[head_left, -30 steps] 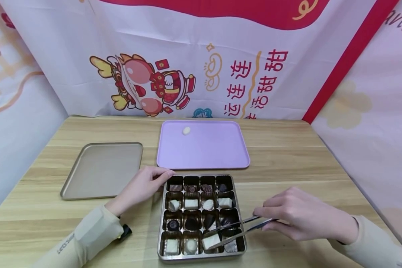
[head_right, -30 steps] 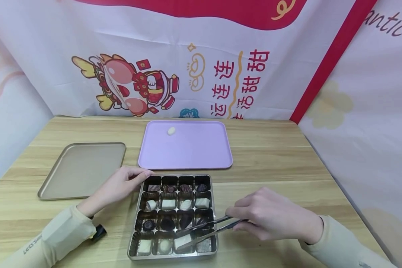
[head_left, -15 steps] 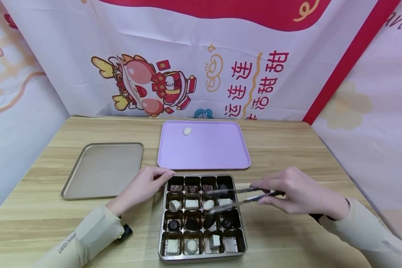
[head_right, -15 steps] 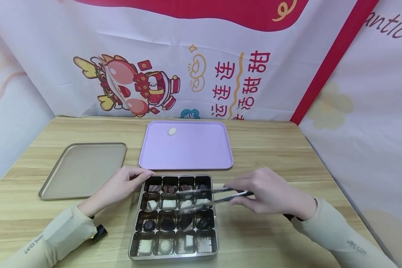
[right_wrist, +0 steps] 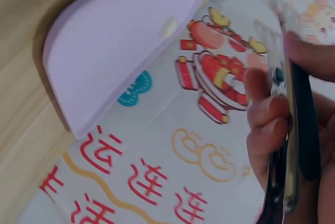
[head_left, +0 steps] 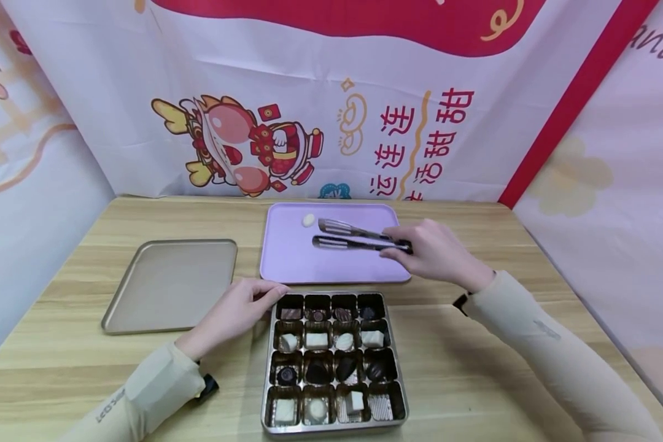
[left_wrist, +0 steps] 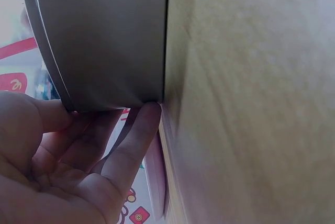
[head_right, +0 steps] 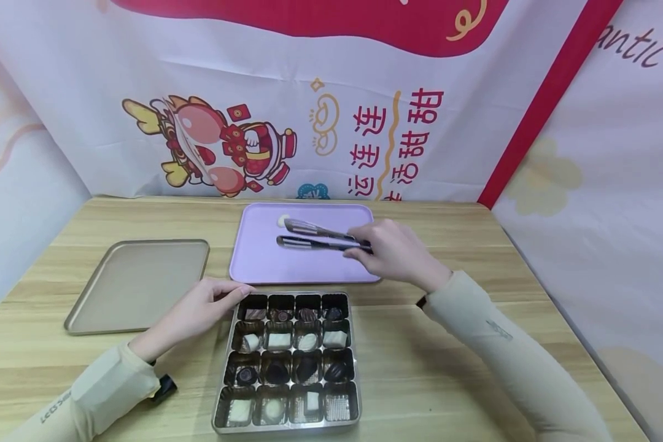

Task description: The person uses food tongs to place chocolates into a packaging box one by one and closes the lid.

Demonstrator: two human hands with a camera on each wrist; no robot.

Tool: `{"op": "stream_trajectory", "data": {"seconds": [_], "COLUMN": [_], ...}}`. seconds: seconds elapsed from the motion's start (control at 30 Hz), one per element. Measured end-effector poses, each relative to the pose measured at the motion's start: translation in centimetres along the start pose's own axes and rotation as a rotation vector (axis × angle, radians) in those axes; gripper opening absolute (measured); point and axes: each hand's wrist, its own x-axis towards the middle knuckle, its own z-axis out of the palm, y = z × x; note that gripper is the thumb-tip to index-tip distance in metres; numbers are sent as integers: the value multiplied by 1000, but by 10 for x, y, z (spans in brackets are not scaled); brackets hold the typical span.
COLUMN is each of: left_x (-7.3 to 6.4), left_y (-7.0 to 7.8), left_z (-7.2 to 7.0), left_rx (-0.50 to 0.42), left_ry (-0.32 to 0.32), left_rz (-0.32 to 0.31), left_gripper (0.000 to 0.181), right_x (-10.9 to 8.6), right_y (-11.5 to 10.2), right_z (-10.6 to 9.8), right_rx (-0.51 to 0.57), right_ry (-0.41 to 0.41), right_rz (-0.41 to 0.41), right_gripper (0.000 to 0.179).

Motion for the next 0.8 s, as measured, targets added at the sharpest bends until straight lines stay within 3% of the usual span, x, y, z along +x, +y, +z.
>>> {"op": "stream_trajectory", "data": {"seconds": [0.1, 0.37, 0.57, 0.8], "left_x": [0, -1, 0, -1], "left_y": [0, 0, 0, 1], "left_z": [0, 1, 1, 0], "left_rx": [-1, 13, 14, 14], "left_ry": [4, 2, 1, 3], "left_rz": [-6, -6, -5, -12], "left_gripper": [28, 29, 29, 28], "right_x": [22, 67, 83, 92], "right_y": [8, 28, 19, 7], "right_z": [10, 48, 67, 78], "right_rx": [-42, -95, -162, -183], "right_ry": [-53, -197, -219, -225], "right_rz": [89, 264, 320, 324], "right_gripper": [23, 31, 39, 40]}}
